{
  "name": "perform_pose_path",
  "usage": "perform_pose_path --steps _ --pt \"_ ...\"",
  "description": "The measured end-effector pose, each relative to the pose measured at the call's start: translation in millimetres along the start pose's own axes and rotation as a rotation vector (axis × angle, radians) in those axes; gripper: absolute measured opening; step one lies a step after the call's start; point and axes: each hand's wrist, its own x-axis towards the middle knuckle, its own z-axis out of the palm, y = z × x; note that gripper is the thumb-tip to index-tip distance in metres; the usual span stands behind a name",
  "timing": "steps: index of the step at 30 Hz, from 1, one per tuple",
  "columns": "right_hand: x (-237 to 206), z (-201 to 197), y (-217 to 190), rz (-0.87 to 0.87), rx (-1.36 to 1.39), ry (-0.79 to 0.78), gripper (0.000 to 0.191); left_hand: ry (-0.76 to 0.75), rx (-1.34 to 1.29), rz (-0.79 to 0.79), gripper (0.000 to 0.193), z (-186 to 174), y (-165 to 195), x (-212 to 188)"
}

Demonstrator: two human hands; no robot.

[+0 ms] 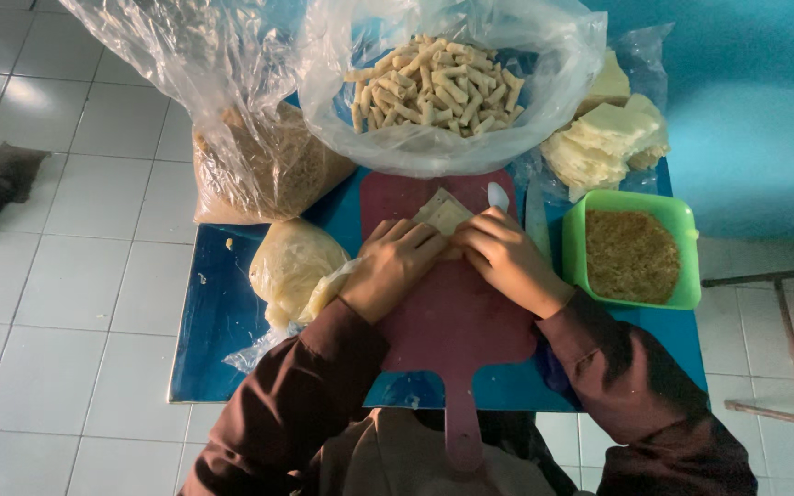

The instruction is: The person folds square dough wrappers on a pink cutting board, pressing the edges to seal them, and occasionally reaches into a green container of filling and takes a new wrapper from a stack. Folded pieces are set aside and a new wrapper is placed on the board to repeat the folding.

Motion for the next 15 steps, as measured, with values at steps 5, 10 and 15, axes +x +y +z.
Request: perform_pose_path --steps 5,10,15 --pt "2 -4 -4 -0.011 0.02 -0.008 0.019 -0.03 0.132 -0.02 0.017 9 -4 0" --pt "2 2 -4 0.035 -0.048 -0.014 0.021 0.004 0.011 -0.164 0.012 13 -1 5" --pt "1 12 5 0.11 0.031 -0.016 0.008 0.021 -0.099 -0.207 0.015 6 2 3"
